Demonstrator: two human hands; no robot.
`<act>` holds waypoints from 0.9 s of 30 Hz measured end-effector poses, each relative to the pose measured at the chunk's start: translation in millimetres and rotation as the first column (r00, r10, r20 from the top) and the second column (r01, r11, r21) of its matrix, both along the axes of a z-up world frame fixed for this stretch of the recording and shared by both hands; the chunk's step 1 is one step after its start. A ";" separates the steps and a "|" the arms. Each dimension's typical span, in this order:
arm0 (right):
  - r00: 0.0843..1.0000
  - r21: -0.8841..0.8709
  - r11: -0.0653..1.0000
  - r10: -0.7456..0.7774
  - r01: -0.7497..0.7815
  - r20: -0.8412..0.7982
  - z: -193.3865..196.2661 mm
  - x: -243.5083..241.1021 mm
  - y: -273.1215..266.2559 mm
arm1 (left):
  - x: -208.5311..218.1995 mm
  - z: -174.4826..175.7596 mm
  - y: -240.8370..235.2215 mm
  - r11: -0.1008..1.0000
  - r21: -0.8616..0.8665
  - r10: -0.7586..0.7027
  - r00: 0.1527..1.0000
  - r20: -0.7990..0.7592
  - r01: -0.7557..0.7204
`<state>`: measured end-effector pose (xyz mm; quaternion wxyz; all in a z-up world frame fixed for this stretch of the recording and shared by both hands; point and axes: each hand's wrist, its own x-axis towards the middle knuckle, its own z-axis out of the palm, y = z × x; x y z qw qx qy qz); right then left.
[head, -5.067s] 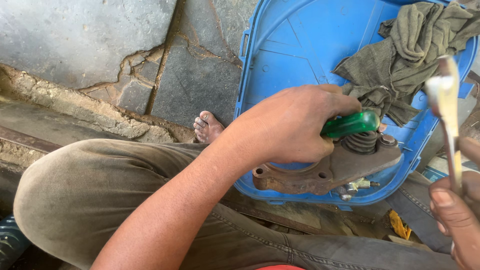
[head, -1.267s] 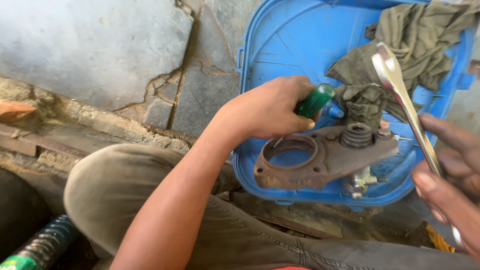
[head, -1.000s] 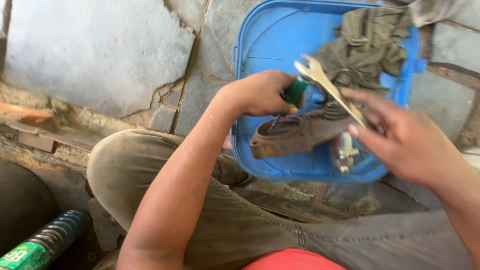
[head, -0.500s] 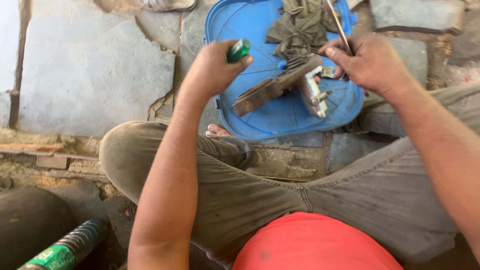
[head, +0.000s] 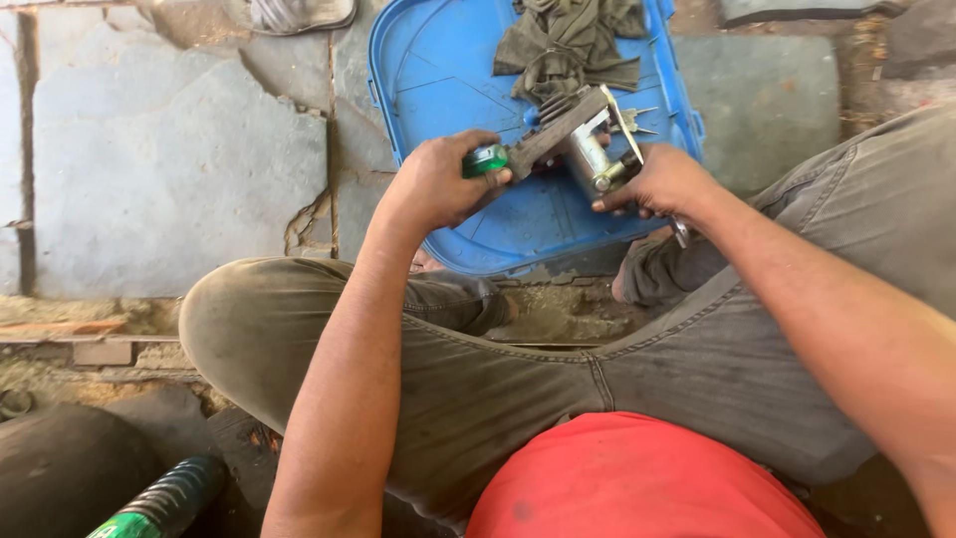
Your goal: The person is sitting on the ground and using a green screwdriver and a wrench to disassemble a metal mechanical part, likely a carburetor, resting on a blue plastic lid. They use the screwdriver to pry and loosen components and the wrench to strike the screwdriver handle for leverage.
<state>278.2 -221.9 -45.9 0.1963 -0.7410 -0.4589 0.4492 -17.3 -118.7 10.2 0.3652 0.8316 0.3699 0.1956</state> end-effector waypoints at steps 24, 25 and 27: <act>0.953 -0.011 0.987 -0.158 0.161 -0.260 61.0 14.9 14.5 | 4.8 -14.0 33.1 0.801 -0.528 0.403 0.906 0.127 -0.282; 0.940 -0.039 0.982 -0.187 0.184 -0.285 63.7 16.2 10.8 | 4.3 -12.6 33.8 0.751 -0.604 0.411 0.904 0.112 -0.267; 0.927 -0.040 0.968 -0.248 0.247 -0.280 71.1 21.3 8.9 | 5.5 -12.7 35.6 0.702 -0.663 0.402 0.914 0.064 -0.262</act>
